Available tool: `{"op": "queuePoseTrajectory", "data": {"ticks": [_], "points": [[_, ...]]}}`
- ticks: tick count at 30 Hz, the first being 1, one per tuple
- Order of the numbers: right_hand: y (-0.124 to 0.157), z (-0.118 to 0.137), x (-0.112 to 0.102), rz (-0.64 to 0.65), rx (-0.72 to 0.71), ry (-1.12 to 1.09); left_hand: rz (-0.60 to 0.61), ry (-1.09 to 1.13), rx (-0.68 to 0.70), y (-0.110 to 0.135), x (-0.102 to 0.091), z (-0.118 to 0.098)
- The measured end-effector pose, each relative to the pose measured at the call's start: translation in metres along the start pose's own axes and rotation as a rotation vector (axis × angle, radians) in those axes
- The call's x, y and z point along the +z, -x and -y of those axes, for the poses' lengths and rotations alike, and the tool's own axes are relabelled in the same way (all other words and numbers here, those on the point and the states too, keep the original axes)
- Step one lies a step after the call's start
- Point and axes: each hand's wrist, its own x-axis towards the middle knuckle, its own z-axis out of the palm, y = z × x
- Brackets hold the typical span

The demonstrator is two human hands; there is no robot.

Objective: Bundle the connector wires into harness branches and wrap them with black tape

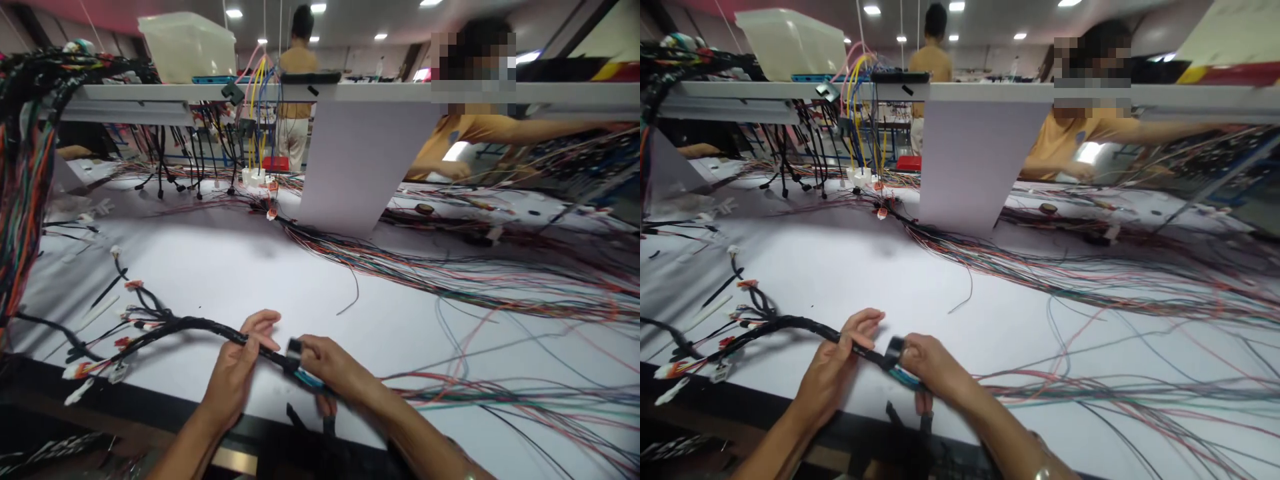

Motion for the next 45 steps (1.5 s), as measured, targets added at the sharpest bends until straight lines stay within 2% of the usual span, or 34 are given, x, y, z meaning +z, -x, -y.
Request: {"op": "queuePoseTrajectory", "data": {"ticks": [1,3,5,8,11,13,14,16,19,20,22,23,24,25,28,30,32,33,35,37,38,39,41,42,43,45], "points": [[-0.001,0.001,-0.003,0.032,0.027,0.086,0.057,0.024,0.002,-0.001,0.000,0.000],[0.004,0.004,-0.005,-0.087,-0.028,0.241,0.093,-0.013,-0.026,-0.004,-0.001,0.000],[0.014,0.007,0.001,-0.251,-0.204,0.331,0.032,-0.103,-0.075,-0.007,-0.001,-0.001],[0.028,0.008,0.020,-0.326,-0.487,0.616,-0.106,-0.116,-0.157,-0.011,0.004,-0.003],[0.029,0.001,0.040,-0.388,-0.549,1.047,-0.217,-0.025,-0.220,-0.010,0.014,-0.003],[0.027,-0.006,0.046,-0.376,-0.559,1.123,-0.190,0.041,-0.317,-0.005,0.021,-0.003],[0.027,-0.009,0.045,-0.339,-0.578,1.073,-0.140,0.069,-0.369,-0.001,0.023,-0.003],[0.028,-0.011,0.038,-0.336,-0.561,0.821,-0.050,0.096,-0.418,0.005,0.026,-0.001],[0.030,-0.009,0.016,-0.425,-0.328,0.258,-0.048,0.042,-0.278,0.009,0.024,0.001],[0.029,-0.007,0.008,-0.380,-0.229,0.113,-0.026,0.019,-0.204,0.009,0.023,0.002],[0.024,-0.003,-0.007,-0.144,-0.068,-0.019,0.092,-0.035,-0.057,0.007,0.019,0.001],[0.022,-0.001,-0.013,-0.040,-0.016,-0.021,0.155,-0.077,0.003,0.006,0.018,0.000],[0.020,0.000,-0.016,0.011,0.002,-0.002,0.191,-0.134,0.041,0.004,0.016,-0.001],[0.020,0.001,-0.018,0.000,-0.019,0.020,0.188,-0.203,0.058,0.002,0.015,-0.002],[0.028,0.003,-0.009,-0.156,-0.298,0.177,0.027,-0.367,0.013,-0.002,0.015,-0.003],[0.038,0.004,0.004,-0.216,-0.463,0.481,-0.052,-0.377,-0.036,-0.003,0.017,-0.001],[0.044,0.002,0.016,-0.261,-0.497,0.772,-0.078,-0.341,-0.085,-0.002,0.020,0.001],[0.046,0.000,0.019,-0.291,-0.481,0.811,-0.092,-0.319,-0.111,-0.001,0.021,0.002],[0.044,-0.003,0.018,-0.390,-0.428,0.618,-0.126,-0.282,-0.143,0.002,0.021,0.004],[0.037,-0.005,0.009,-0.440,-0.321,0.254,-0.095,-0.219,-0.109,0.003,0.020,0.005],[0.033,-0.007,0.002,-0.389,-0.238,0.104,-0.044,-0.168,-0.072,0.003,0.019,0.004],[0.028,-0.008,-0.004,-0.285,-0.143,0.013,0.030,-0.117,-0.036,0.003,0.018,0.004],[0.020,-0.009,-0.014,-0.041,0.012,-0.006,0.183,-0.066,0.016,0.002,0.017,0.002],[0.018,-0.010,-0.017,0.019,0.049,0.030,0.234,-0.089,0.031,0.001,0.017,0.001],[0.018,-0.010,-0.019,0.017,0.044,0.076,0.256,-0.141,0.038,0.000,0.017,0.001],[0.026,-0.008,-0.018,-0.149,-0.099,0.167,0.204,-0.248,0.007,-0.003,0.019,0.000]]}}
